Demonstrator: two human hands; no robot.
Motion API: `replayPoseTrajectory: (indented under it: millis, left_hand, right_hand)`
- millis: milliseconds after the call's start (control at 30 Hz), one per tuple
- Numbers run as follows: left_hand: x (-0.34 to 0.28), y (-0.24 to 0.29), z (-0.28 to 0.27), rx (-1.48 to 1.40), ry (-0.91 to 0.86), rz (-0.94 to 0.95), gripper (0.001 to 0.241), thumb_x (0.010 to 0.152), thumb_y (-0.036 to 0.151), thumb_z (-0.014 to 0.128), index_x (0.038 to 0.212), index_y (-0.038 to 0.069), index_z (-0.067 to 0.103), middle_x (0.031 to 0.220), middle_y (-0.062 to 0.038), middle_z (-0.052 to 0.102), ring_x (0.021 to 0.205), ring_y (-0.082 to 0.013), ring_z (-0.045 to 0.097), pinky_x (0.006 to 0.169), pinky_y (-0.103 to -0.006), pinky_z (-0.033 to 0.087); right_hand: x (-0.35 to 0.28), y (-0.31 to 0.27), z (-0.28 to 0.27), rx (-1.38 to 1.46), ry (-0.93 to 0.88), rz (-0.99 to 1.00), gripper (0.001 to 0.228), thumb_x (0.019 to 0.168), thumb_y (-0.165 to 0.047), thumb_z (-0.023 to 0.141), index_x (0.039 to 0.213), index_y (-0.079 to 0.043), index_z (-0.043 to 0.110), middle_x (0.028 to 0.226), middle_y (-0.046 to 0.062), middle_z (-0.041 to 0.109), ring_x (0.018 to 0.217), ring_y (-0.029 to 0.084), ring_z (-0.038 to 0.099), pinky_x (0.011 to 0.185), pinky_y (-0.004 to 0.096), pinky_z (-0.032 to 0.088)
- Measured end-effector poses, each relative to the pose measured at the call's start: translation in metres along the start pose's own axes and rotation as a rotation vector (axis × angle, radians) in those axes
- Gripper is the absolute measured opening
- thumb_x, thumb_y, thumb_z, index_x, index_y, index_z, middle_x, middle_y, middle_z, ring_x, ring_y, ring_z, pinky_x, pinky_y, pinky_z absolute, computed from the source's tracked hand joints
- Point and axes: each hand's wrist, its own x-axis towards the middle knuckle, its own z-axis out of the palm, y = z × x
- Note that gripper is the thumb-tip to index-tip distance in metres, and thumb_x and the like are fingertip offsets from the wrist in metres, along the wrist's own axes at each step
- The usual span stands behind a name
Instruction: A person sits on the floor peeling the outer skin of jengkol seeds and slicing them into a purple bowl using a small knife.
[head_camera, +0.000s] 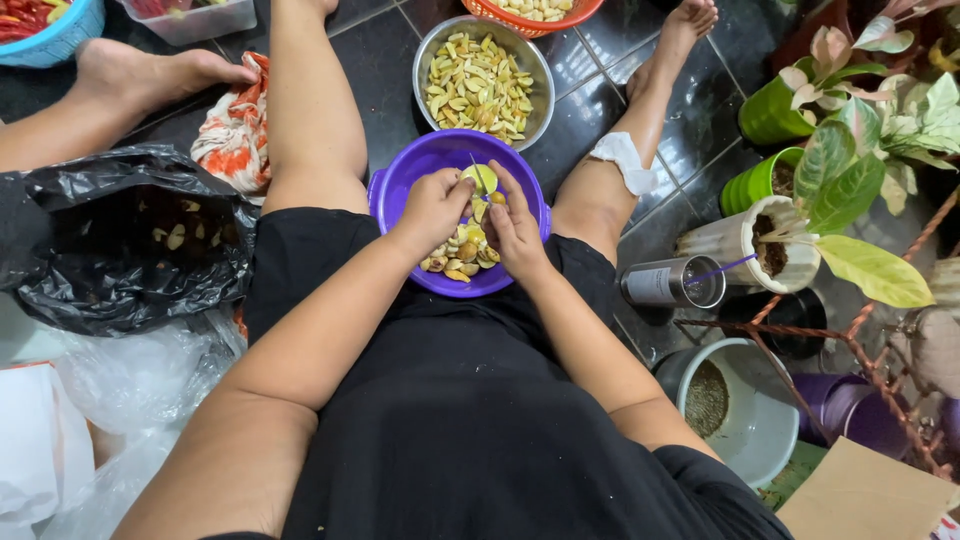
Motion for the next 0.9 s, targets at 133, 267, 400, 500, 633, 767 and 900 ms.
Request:
replayPoseTrajectory:
  millis: [133,267,400,500,633,767,900]
  left_hand:
    - [-0.018,0.022,-0.004,0.139,0.006,0.092,0.032,0.1,0.022,0.06,0.073,0.006,0.07,0.054,-0.007,0.064,0.053,-0.0242,0.066,0.054,-0.038,0.053]
    - [-0.032,0.044,-0.009,0.246,-0.006,0.203,0.033,0.103,0.022,0.055,0.078,0.002,0.064,0.06,-0.017,0.062,0.067,-0.0394,0.065,0.064,-0.0471,0.051]
    - [-0.037,0.044,-0.007,0.302,-0.027,0.226,0.033,0.103,0.026,0.051,0.084,0.002,0.064,0.072,-0.025,0.066,0.088,-0.0498,0.066,0.072,-0.0562,0.05]
    - [-0.041,0.045,-0.003,0.304,0.0,0.232,0.033,0.103,0.025,0.05,0.087,0.001,0.064,0.075,-0.027,0.066,0.092,-0.0512,0.066,0.074,-0.059,0.05]
    - [-0.054,0.058,0.004,0.312,0.032,0.246,0.033,0.102,0.022,0.049,0.085,-0.002,0.061,0.075,-0.032,0.064,0.091,-0.0552,0.064,0.073,-0.0625,0.048]
    - [-0.053,0.053,0.006,0.318,0.066,0.249,0.033,0.102,0.024,0.049,0.081,0.0,0.06,0.071,-0.03,0.064,0.089,-0.0542,0.065,0.072,-0.0597,0.05]
    - [-0.054,0.049,0.005,0.35,0.07,0.235,0.035,0.103,0.025,0.048,0.08,0.001,0.06,0.069,-0.026,0.066,0.085,-0.0526,0.066,0.072,-0.0575,0.052]
  right_hand:
    - [0.0,-0.02,0.005,0.039,-0.053,0.014,0.058,0.113,-0.028,0.035,0.165,-0.011,0.017,0.065,0.006,0.053,0.052,0.012,0.047,0.044,0.024,0.038]
    - [0.0,-0.022,0.007,-0.016,-0.056,-0.037,0.058,0.113,-0.024,0.033,0.165,-0.009,0.015,0.069,0.007,0.055,0.055,0.013,0.049,0.045,0.024,0.041]
    - [-0.003,-0.016,0.016,-0.031,0.024,-0.088,0.054,0.112,-0.024,0.034,0.162,-0.004,0.024,0.062,0.005,0.054,0.049,0.012,0.049,0.043,0.023,0.04]
    - [-0.006,-0.015,0.022,-0.053,0.071,-0.115,0.053,0.112,-0.024,0.033,0.16,-0.003,0.025,0.061,0.004,0.053,0.048,0.012,0.05,0.044,0.024,0.04]
    - [-0.005,-0.006,0.023,-0.064,0.125,-0.124,0.05,0.112,-0.023,0.035,0.158,-0.003,0.03,0.062,0.005,0.055,0.051,0.013,0.053,0.045,0.025,0.042]
    - [-0.007,-0.005,0.027,-0.096,0.164,-0.115,0.049,0.111,-0.025,0.037,0.156,-0.005,0.033,0.061,0.004,0.056,0.051,0.013,0.054,0.045,0.025,0.042]
    - [-0.01,0.003,0.029,-0.04,0.189,-0.096,0.048,0.111,-0.025,0.037,0.156,-0.008,0.033,0.06,0.003,0.054,0.048,0.012,0.052,0.044,0.024,0.041]
